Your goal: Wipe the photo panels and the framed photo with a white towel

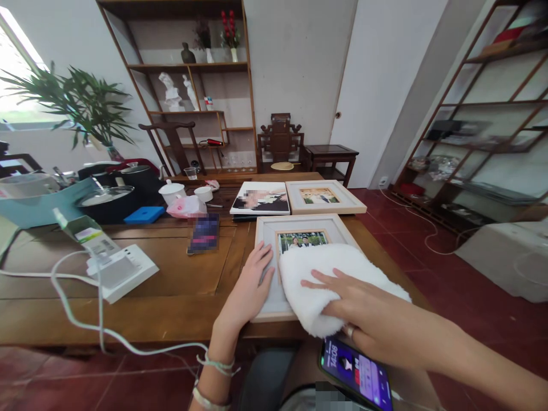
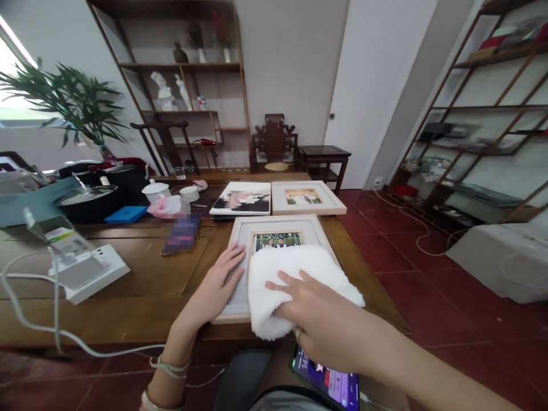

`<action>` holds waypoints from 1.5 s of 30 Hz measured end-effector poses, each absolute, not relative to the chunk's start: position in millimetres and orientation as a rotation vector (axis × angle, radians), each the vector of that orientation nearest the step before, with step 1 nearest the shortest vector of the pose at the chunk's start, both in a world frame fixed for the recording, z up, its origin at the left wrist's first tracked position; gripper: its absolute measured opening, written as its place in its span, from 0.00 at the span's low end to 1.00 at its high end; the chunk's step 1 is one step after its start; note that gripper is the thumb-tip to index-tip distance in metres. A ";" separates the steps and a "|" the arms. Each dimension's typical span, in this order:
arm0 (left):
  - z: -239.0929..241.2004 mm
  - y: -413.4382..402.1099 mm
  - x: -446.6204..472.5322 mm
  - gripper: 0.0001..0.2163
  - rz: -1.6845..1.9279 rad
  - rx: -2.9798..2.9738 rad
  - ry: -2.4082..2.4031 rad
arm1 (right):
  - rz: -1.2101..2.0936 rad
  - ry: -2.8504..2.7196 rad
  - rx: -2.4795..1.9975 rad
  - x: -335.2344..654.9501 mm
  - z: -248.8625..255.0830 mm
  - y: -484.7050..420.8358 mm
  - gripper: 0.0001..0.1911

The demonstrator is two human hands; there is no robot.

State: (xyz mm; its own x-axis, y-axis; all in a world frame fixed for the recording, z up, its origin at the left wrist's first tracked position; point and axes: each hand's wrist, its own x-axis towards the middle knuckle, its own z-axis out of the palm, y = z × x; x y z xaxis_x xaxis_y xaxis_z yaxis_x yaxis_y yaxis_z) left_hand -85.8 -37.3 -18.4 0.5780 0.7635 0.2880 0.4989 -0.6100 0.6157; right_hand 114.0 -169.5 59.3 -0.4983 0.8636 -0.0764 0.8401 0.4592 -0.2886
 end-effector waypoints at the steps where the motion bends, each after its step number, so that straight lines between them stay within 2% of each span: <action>1: -18.3 -37.4 -85.8 0.19 0.751 2.337 1.004 | 0.424 -2.600 -1.545 114.4 55.7 -166.1 0.24; 8: -16.1 -38.8 -86.1 0.18 0.770 2.319 0.996 | 0.087 -2.526 -1.621 130.9 29.2 -122.0 0.26; 14: -18.3 -37.6 -86.6 0.18 0.796 2.323 0.990 | -0.230 -2.423 -1.585 151.2 29.7 -69.5 0.38; 17: -18.8 -37.5 -86.8 0.18 0.779 2.336 1.008 | -0.350 -2.440 -1.607 153.0 28.2 -44.7 0.37; 23: -19.6 -36.9 -86.5 0.18 0.781 2.335 1.010 | -0.128 -2.589 -1.656 135.6 26.4 -45.8 0.34; 32: -17.4 -39.0 -85.7 0.18 0.772 2.309 1.021 | 0.329 -2.661 -1.546 114.5 59.8 -141.0 0.25; 39: -18.7 -38.3 -85.7 0.18 0.796 2.308 1.005 | 0.272 -2.584 -1.580 102.1 44.6 -165.7 0.33; 45: -17.5 -38.6 -85.7 0.18 0.787 2.310 1.007 | 0.032 -2.533 -1.700 115.1 29.2 -122.7 0.31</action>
State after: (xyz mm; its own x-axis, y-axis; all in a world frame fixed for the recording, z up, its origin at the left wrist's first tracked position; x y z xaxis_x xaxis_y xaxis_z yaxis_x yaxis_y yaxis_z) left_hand -85.7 -38.6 -17.5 0.5600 0.7698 0.3063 0.4832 -0.6038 0.6340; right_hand 115.1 -122.7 29.2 -0.3762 0.9244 0.0633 0.9225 0.3800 -0.0677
